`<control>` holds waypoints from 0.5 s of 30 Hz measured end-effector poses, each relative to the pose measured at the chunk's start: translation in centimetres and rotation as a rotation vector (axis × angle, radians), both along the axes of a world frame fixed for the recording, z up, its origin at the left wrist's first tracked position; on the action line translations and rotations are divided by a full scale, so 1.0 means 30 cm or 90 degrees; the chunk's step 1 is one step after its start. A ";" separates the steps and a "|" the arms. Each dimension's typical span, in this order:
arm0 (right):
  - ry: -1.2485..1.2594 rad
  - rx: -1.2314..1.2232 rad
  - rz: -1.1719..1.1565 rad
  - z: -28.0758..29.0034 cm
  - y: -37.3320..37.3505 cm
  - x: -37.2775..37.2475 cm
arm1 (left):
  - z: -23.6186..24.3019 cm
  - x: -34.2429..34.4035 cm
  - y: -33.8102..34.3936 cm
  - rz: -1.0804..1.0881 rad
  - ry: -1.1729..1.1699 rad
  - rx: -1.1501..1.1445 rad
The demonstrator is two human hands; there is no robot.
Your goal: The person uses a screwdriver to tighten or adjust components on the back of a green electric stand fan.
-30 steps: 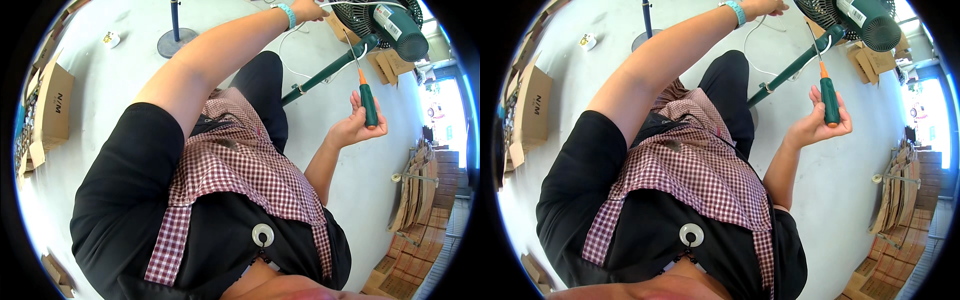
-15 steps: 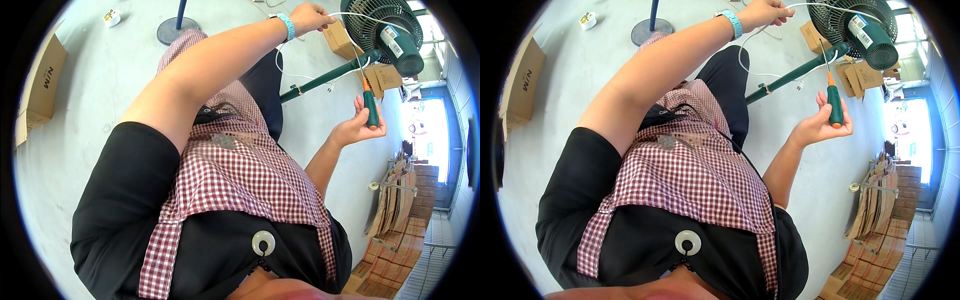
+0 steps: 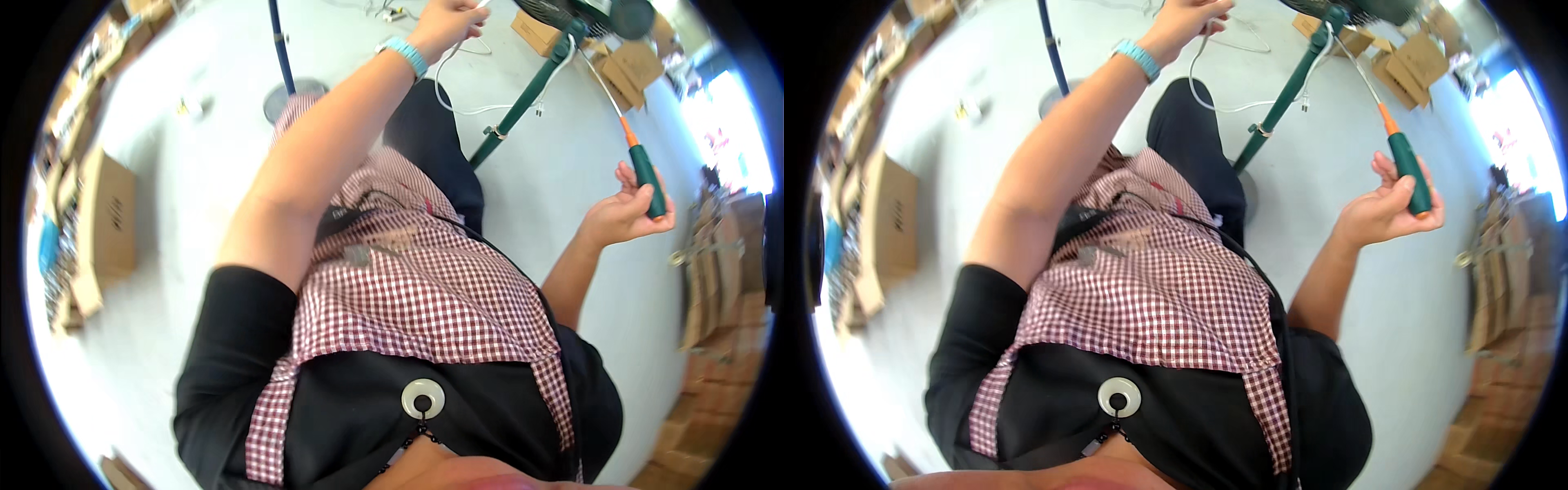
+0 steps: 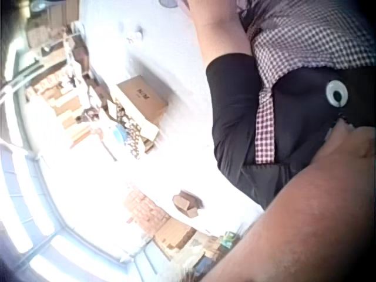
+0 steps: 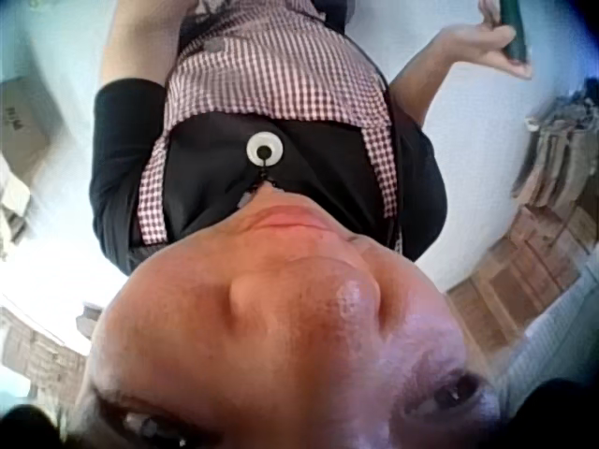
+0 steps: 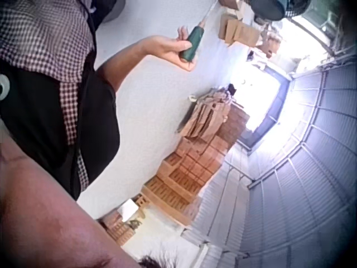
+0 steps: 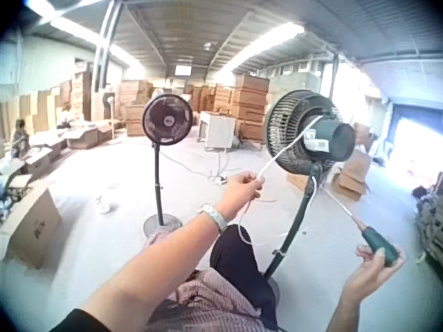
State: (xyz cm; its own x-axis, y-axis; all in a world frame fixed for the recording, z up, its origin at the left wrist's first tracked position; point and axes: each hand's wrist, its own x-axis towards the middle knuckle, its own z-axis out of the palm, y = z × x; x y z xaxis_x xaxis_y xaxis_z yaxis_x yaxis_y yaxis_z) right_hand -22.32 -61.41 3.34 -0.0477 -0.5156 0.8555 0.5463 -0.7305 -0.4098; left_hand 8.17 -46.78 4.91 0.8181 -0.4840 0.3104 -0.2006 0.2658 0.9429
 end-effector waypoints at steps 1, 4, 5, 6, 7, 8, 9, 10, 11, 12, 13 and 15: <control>-0.006 -0.007 0.000 -0.017 -0.012 -0.024 | -0.015 -0.043 0.007 -0.015 -0.017 0.006; -0.043 0.033 -0.039 -0.089 -0.011 -0.024 | -0.041 -0.085 0.040 0.006 -0.084 0.050; -0.048 0.067 -0.031 -0.105 -0.004 -0.019 | -0.042 -0.081 0.043 0.004 -0.093 0.070; -0.071 0.095 0.010 -0.131 0.007 -0.004 | -0.032 -0.072 0.053 0.004 -0.102 0.084; -0.095 0.117 0.044 -0.156 0.012 0.006 | -0.021 -0.068 0.057 -0.001 -0.117 0.103; -0.108 0.130 0.078 -0.167 0.005 0.009 | -0.010 -0.066 0.052 -0.006 -0.120 0.116; -0.098 0.122 0.068 -0.187 -0.001 0.014 | 0.006 -0.059 0.042 -0.018 -0.099 0.122; -0.102 0.129 0.090 -0.199 -0.002 0.016 | 0.021 -0.057 0.031 -0.026 -0.075 0.127; -0.115 0.138 0.112 -0.201 0.005 0.018 | 0.040 -0.058 0.024 -0.041 -0.075 0.115; -0.122 0.140 0.132 -0.167 0.011 -0.012 | 0.090 -0.098 0.015 -0.058 -0.067 0.098; -0.127 0.132 0.133 -0.126 0.012 -0.047 | 0.156 -0.138 0.005 -0.065 -0.056 0.115; -0.134 0.112 0.148 -0.113 0.007 -0.064 | 0.191 -0.150 0.006 -0.095 -0.032 0.086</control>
State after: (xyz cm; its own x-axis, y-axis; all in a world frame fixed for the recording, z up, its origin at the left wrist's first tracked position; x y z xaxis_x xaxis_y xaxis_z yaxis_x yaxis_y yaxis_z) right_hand -24.23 -61.19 -0.06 -0.0777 -0.6724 0.7361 0.7756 -0.5047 -0.3792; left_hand 3.69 -46.61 10.65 0.7193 -0.6389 0.2729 -0.2162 0.1675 0.9619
